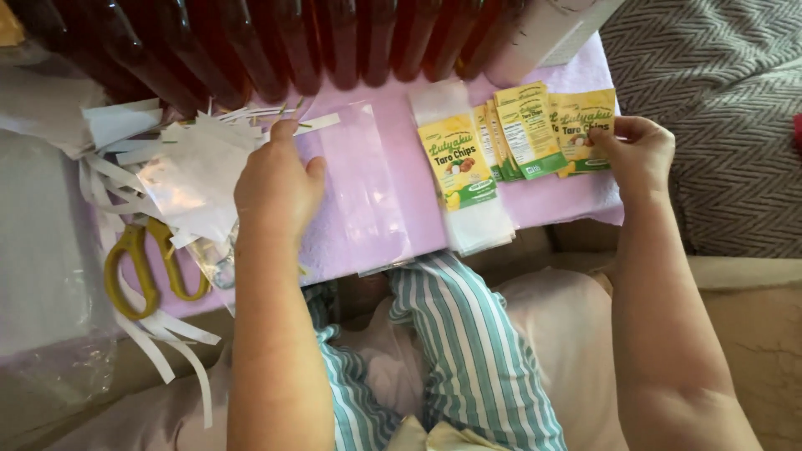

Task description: Manually organizing and preparing small packets of taro chips and paper labels on a table for packaging.

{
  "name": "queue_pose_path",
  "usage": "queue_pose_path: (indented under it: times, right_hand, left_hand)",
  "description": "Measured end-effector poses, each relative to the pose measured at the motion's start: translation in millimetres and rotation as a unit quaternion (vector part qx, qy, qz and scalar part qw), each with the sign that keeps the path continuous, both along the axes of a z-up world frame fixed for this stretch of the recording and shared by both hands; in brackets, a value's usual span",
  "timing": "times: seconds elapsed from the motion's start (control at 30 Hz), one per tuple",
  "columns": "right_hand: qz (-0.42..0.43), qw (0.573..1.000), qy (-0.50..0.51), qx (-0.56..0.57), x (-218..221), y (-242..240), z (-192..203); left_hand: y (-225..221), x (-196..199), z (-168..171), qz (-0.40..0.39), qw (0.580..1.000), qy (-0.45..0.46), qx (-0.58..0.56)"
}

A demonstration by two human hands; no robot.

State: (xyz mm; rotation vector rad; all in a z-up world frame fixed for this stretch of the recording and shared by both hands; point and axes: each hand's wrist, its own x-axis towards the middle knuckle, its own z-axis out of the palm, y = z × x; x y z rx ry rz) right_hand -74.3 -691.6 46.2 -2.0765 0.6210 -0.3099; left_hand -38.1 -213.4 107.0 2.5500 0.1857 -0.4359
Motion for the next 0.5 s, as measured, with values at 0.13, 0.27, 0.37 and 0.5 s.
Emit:
queue_pose_path:
  times: [0.13, 0.27, 0.37, 0.5]
  right_hand:
    - [-0.034, 0.997, -0.065, 0.031, -3.1, -12.3, 2.4]
    - [-0.029, 0.965, -0.202, 0.162, -10.9, 37.3, 39.4]
    - [0.065, 0.966, -0.144, 0.205, -12.5, 111.4, 48.9]
    - [0.144, 0.949, -0.139, 0.244, -15.3, 193.0, 42.5]
  left_hand:
    - [0.4, -1.2, -6.8, 0.001, 0.998, -0.052, -0.021]
    - [-15.8, -6.9, -13.6, -0.036, 0.946, -0.25, -0.201]
    - [-44.5, -19.8, 10.3, -0.01, 0.907, -0.162, -0.388]
    - [-53.8, -24.3, 2.5, -0.023, 0.825, -0.183, -0.534]
